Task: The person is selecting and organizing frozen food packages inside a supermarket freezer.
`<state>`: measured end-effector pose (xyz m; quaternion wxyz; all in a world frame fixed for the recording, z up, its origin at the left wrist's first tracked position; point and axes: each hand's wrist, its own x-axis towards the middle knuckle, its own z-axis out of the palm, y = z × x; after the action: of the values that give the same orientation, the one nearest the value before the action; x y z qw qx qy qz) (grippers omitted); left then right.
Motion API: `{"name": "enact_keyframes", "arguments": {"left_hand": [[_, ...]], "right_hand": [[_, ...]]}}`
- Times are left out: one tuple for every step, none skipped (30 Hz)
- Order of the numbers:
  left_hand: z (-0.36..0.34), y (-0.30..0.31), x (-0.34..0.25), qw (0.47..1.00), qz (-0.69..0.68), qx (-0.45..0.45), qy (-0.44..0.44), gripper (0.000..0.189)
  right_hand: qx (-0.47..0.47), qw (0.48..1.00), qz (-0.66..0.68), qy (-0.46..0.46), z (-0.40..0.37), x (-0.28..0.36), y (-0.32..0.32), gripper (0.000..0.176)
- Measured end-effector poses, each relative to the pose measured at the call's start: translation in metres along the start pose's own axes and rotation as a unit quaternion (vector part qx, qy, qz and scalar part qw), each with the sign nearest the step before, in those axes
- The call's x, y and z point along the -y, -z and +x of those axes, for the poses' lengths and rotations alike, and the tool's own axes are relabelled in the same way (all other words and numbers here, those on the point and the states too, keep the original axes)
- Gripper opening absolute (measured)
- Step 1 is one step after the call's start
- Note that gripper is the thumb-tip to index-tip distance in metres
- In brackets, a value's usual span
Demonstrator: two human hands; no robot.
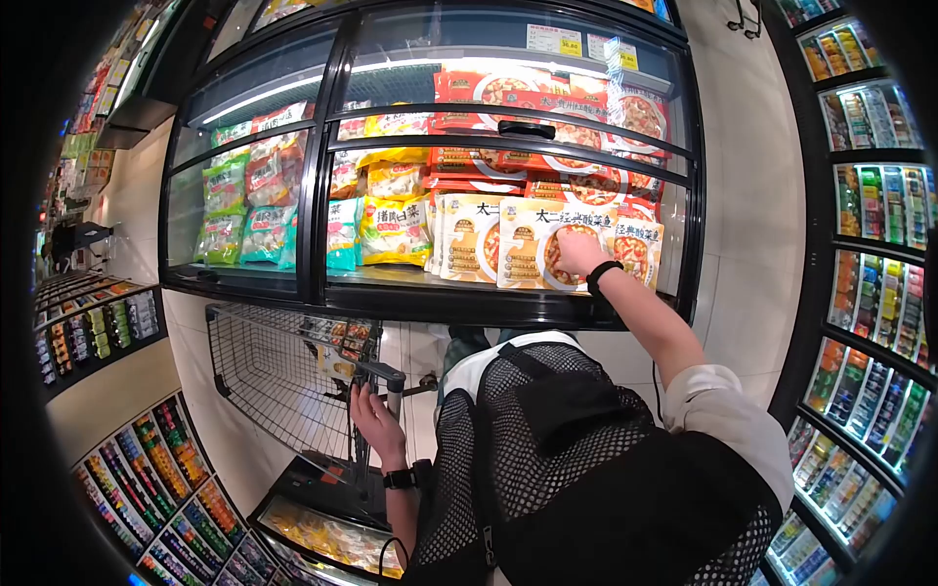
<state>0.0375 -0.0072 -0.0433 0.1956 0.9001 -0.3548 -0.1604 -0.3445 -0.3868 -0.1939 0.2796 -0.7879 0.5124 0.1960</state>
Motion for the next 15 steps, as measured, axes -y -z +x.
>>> {"name": "enact_keyframes", "arguments": {"left_hand": [[-0.001,0.0,0.0,1.0,-0.003,-0.002,0.001,0.043],[-0.002,-0.001,-0.002,1.0,-0.007,-0.004,0.001,0.042],[-0.002,-0.001,-0.001,1.0,-0.004,-0.002,0.0,0.042],[-0.002,-0.001,-0.001,1.0,-0.001,0.001,-0.002,0.042],[-0.002,-0.001,-0.001,1.0,0.003,0.004,-0.002,0.042],[-0.003,-0.001,-0.001,1.0,0.001,0.003,-0.003,0.042],[-0.004,-0.002,-0.002,1.0,-0.001,0.002,-0.002,0.042],[-0.005,-0.001,-0.003,1.0,-0.002,0.002,-0.001,0.041],[-0.005,-0.001,-0.005,1.0,-0.006,0.002,0.005,0.041],[-0.005,-0.001,-0.008,1.0,-0.009,0.004,0.011,0.041],[-0.005,-0.001,-0.01,1.0,-0.012,0.005,0.016,0.041],[-0.006,-0.001,-0.011,1.0,-0.013,0.006,0.016,0.041],[-0.007,-0.001,-0.012,1.0,-0.014,0.006,0.016,0.041],[-0.006,-0.001,-0.012,1.0,-0.015,0.007,0.016,0.041],[-0.006,-0.002,-0.012,1.0,-0.009,0.008,0.013,0.041]], "right_hand": [[-0.008,1.0,-0.001,0.004,0.002,-0.003,-0.004,0.047],[-0.007,1.0,-0.006,0.008,0.002,-0.002,-0.003,0.046],[-0.006,1.0,-0.012,0.012,0.002,-0.001,-0.001,0.045],[-0.004,1.0,-0.017,0.015,0.002,-0.001,0.0,0.045],[0.003,1.0,-0.025,0.009,0.002,0.0,0.001,0.045],[0.01,0.999,-0.033,0.004,0.004,0.002,0.003,0.045],[0.017,0.999,-0.042,0.0,0.005,0.005,0.004,0.045],[0.019,0.998,-0.051,-0.01,0.007,0.008,0.004,0.044],[0.021,0.998,-0.058,-0.021,0.008,0.011,0.002,0.044],[0.023,0.997,-0.065,-0.033,0.009,0.013,0.0,0.044],[0.02,0.997,-0.062,-0.034,0.009,0.013,-0.002,0.042],[0.016,0.997,-0.06,-0.035,0.01,0.014,-0.003,0.041],[0.012,0.998,-0.058,-0.036,0.011,0.014,-0.004,0.04],[0.016,0.997,-0.061,-0.038,0.012,0.014,-0.006,0.039],[0.019,0.997,-0.063,-0.04,0.014,0.014,-0.007,0.037]]}}
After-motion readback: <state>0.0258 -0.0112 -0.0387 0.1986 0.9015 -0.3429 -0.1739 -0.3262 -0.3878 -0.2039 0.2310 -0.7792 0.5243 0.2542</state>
